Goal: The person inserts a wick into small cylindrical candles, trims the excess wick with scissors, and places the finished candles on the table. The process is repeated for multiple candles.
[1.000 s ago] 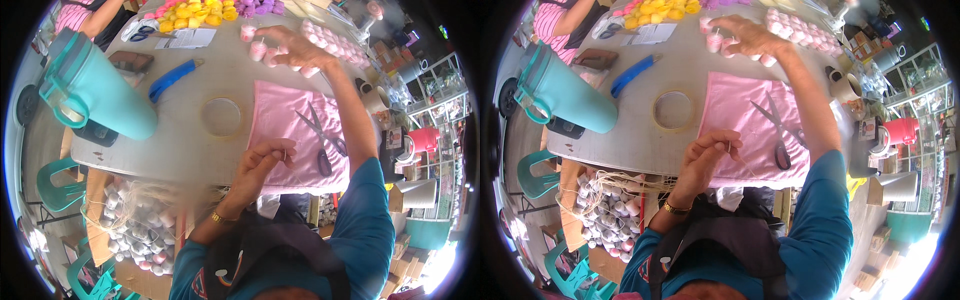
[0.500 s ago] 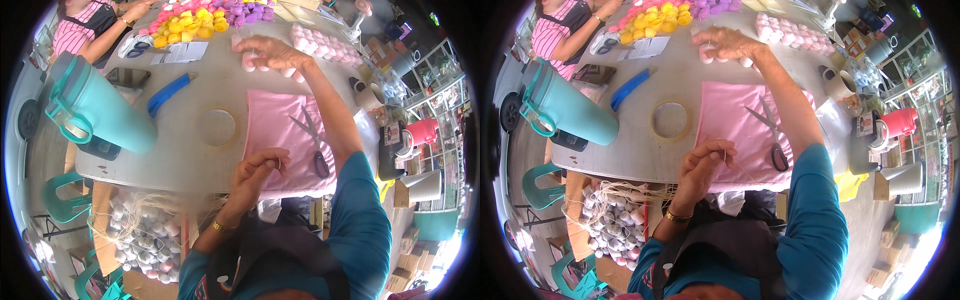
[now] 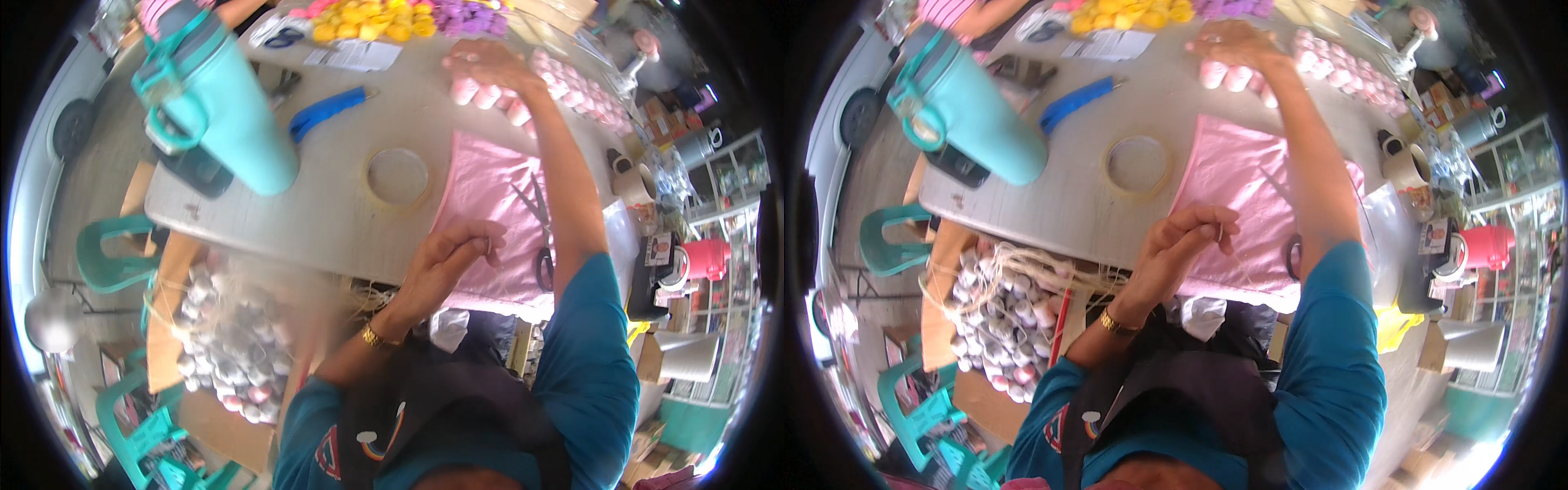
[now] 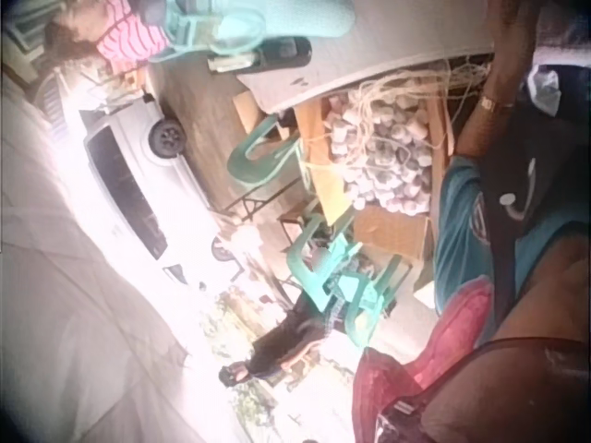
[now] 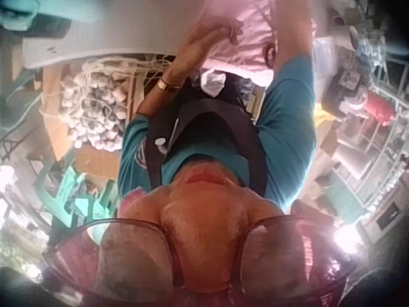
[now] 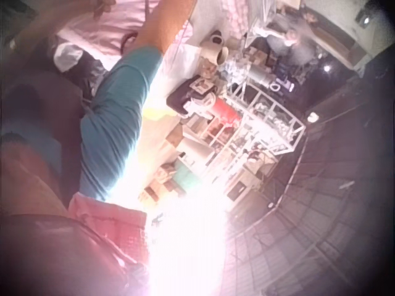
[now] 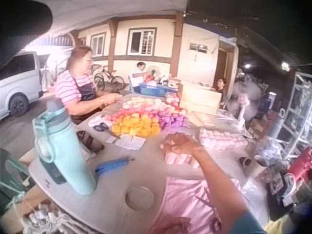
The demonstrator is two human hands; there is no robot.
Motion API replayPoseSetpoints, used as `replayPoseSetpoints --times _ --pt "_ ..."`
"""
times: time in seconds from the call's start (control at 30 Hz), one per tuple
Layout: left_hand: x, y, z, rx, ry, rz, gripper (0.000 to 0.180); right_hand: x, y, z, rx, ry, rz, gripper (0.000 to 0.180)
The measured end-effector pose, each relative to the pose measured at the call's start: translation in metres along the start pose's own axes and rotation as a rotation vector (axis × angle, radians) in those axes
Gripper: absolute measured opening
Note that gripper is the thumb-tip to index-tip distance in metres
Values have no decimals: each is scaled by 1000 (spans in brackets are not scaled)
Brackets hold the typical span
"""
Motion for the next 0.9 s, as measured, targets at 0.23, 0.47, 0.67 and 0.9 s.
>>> replayPoseSetpoints --times 0.23,0.47,0.67,0.9 --pt "-4 18 21 -8 125 -27 14 -36 -105 134 -208 -32 -506 37" --pt "-4 80 63 257 126 -476 8 14 -152 273 91 -285 -1174 28" --pt "-11 96 85 454 -2 -1170 8 25 -132 301 180 -121 -948 14" --pt "-157 95 130 -719 219 -1824 24 16 -97 363 292 -22 -1001 14"
Point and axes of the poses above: each hand's wrist, its own z-axis away from the middle knuckle, its own x-axis out of the palm, y = z × x, the point moved 7 cm from there along -z, towards the middle knuckle, and after that the axes turned 8 degrees about -z, right-handed, at the moved point
